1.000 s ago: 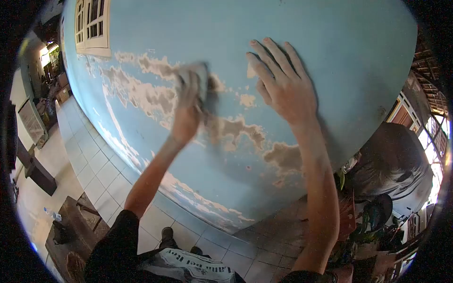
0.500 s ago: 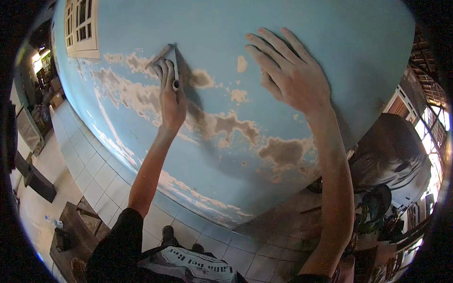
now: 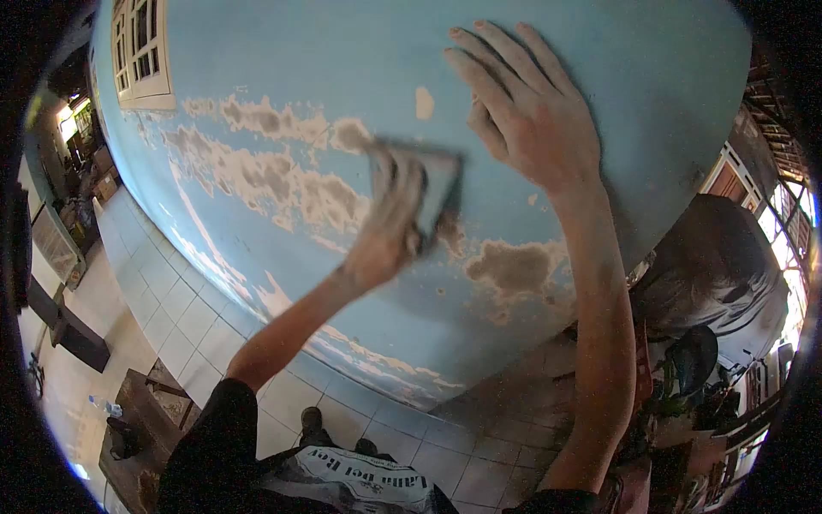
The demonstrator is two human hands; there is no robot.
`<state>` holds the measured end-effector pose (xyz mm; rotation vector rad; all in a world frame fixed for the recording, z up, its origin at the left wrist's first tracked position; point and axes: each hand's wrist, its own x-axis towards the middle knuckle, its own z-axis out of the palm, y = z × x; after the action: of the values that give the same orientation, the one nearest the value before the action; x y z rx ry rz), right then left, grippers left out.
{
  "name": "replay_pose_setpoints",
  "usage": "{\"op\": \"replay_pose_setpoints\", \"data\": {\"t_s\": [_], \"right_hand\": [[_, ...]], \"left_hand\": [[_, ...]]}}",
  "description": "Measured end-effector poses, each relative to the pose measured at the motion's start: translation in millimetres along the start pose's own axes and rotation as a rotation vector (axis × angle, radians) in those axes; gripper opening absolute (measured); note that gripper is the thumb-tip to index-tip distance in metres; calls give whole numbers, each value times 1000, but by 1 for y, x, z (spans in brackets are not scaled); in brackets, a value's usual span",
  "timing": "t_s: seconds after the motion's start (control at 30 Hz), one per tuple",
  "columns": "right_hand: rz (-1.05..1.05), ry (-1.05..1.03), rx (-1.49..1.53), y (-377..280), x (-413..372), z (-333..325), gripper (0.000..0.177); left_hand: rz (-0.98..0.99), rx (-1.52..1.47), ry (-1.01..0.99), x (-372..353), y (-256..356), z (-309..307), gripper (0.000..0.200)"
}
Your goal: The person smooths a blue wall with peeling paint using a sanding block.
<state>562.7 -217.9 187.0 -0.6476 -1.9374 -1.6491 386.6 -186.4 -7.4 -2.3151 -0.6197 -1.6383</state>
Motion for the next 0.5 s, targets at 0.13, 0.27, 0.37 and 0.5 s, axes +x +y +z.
{"op": "replay_pose_setpoints", "data": {"t_s": [0.13, 0.27, 0.37, 0.5], "right_hand": [[6, 16, 12, 0, -4, 5, 41], [10, 3, 2, 0, -3, 2, 41], [32, -19, -14, -2, -2, -1, 41], [25, 9, -14, 0, -2, 2, 40]], "left_hand": [[33, -18, -15, 10, 3, -4, 77], [12, -101, 145, 75, 3, -30, 72], [17, -220, 167, 64, 7, -25, 73], [-6, -200, -9, 3, -4, -3, 76]]}}
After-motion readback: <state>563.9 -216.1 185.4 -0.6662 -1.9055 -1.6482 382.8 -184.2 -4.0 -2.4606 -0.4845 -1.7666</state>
